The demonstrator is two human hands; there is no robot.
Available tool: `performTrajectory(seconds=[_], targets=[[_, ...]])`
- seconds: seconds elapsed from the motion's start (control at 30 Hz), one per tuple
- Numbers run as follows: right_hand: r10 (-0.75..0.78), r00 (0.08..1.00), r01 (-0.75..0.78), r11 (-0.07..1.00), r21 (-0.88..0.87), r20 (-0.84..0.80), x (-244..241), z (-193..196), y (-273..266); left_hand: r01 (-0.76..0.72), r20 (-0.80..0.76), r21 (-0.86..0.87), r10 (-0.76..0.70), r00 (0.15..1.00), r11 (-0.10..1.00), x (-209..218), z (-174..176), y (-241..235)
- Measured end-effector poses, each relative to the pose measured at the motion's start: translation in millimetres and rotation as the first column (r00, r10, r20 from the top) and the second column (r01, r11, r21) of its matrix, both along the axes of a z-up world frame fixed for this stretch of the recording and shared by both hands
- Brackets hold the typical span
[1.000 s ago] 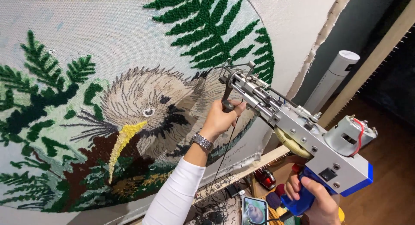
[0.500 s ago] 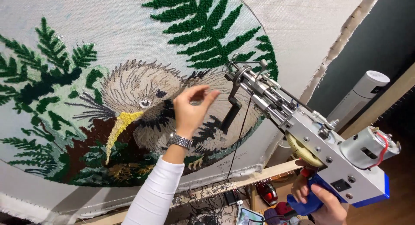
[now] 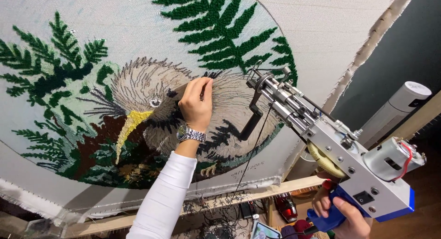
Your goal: The person uses a handheld tufting gun to add yarn to a large fabric stretched on a frame, creating a kiwi bird design. They reference a tablet image and select yarn from nearby bins while working on the kiwi's head and beak areas.
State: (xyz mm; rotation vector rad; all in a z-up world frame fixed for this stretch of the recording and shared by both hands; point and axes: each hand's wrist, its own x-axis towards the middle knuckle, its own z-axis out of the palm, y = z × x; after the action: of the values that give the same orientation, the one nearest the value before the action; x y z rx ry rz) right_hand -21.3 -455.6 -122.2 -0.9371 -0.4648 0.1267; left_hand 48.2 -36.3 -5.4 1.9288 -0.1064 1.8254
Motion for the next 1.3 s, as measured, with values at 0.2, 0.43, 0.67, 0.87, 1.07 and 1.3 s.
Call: performTrajectory(seconds=[0.2,0.43,0.67,0.87,1.07,1.3], targets=[[-0.067,0.989,0.068,0.998,0.002,-0.13,-16.5,9.1,2.4,0.133,-0.246,-0.028,-0.135,0.96,0.991,-13.5,-59.3,7.5],[-0.075,0.962,0.06,0.996,-0.064,-0.262,-17.0,-18.2,-1.7,0.247,-0.496,-0.225,-0.329,0.803,0.943,-38.7,-59.9,-17.0],[-0.094,0.932,0.105,0.994,0.013,-0.35,-47.0,-9.9,29.1,0.649,-0.379,-0.639,-0.903,0.201,0.413,-42.8,-62.8,-30.9],[-0.121,0.94,0.148,0.987,0.059,-0.32,-71.6,9.7,51.7,0.488,-0.413,-0.789,-0.91,0.032,0.375,-60.8,-43.2,-57.6],[-0.113,0.984,0.131,0.983,0.125,-0.139,-93.7,55.1,75.2,0.416,-0.251,-0.871,-0.964,0.083,0.263,-63.7,-44.9,-58.4],[-0.229,0.951,0.192,0.964,-0.182,-0.209,-98.5,58.0,67.1,0.406,-0.2,-0.884,-0.973,0.116,0.23,-61.6,-52.9,-57.1]])
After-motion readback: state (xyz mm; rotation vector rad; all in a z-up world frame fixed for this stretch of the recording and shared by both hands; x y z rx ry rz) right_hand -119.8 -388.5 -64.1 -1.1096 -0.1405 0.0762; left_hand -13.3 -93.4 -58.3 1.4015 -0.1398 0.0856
